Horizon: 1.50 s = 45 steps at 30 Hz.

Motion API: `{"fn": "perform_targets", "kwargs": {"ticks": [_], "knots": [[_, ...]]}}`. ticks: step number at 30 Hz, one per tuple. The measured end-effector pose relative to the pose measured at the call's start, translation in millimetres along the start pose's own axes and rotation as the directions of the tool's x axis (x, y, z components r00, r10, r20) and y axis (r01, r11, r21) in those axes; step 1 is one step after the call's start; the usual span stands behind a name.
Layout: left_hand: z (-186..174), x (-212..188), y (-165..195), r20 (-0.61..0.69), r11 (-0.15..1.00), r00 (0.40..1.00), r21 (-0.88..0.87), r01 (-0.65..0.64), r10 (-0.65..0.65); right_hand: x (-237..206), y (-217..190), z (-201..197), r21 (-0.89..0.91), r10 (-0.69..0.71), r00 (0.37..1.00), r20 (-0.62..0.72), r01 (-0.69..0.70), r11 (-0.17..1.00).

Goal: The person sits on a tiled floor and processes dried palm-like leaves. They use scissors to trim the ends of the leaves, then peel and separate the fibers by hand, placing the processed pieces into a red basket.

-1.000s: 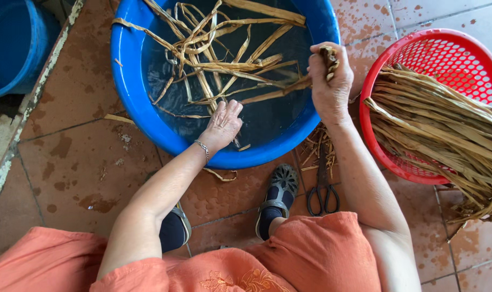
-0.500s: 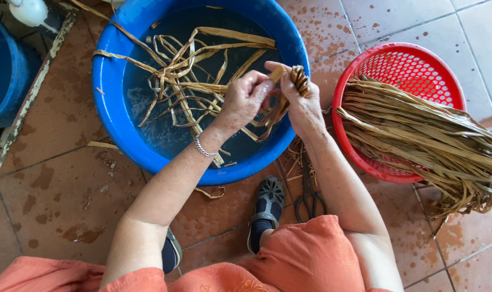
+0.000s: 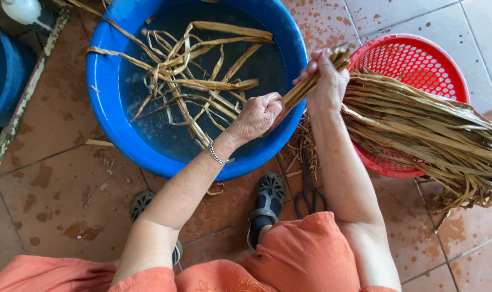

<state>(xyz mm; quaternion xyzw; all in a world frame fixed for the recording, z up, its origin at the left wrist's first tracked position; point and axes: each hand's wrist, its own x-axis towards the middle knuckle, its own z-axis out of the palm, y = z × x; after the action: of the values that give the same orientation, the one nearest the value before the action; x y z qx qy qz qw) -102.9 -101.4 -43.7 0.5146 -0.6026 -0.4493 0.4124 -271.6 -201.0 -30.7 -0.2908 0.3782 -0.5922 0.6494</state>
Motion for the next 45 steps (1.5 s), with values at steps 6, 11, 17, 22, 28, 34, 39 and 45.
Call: {"fn": "perform_targets", "kwargs": {"ticks": [6,11,17,22,28,34,39,45], "knots": [[9,-18,-4,0.016,0.998,0.999,-0.048,0.034,-0.034,32,9,-30,0.065,0.014,0.988,-0.155,-0.004,0.998],[11,-32,-9,0.009,0.998,0.998,-0.002,0.060,-0.060,66,16,-60,0.111,0.035,0.972,-0.234,-0.009,0.994],[9,-48,-13,0.027,0.998,0.997,0.018,0.068,-0.068,90,18,-87,0.093,0.001,0.960,-0.280,0.026,0.995],[0,-66,-16,0.008,0.999,1.000,0.051,0.005,-0.005,97,10,-97,0.098,0.018,0.928,-0.371,0.020,0.995],[-14,-95,-21,-0.004,0.993,0.999,0.114,-0.039,0.040,102,2,-112,0.081,-0.027,0.918,-0.395,0.064,0.995],[-41,-118,-25,0.037,0.982,0.999,0.189,0.024,-0.031,106,-6,-120,0.103,-0.063,0.915,-0.398,0.112,0.988],[-62,-139,-35,-0.001,0.977,0.999,0.208,-0.042,0.043,108,-11,-128,0.120,-0.067,0.895,-0.440,0.132,0.984],[-91,-131,-53,-0.051,0.923,0.987,0.365,-0.121,0.149,112,-12,-132,0.099,-0.178,0.896,-0.406,0.237,0.966]]}}
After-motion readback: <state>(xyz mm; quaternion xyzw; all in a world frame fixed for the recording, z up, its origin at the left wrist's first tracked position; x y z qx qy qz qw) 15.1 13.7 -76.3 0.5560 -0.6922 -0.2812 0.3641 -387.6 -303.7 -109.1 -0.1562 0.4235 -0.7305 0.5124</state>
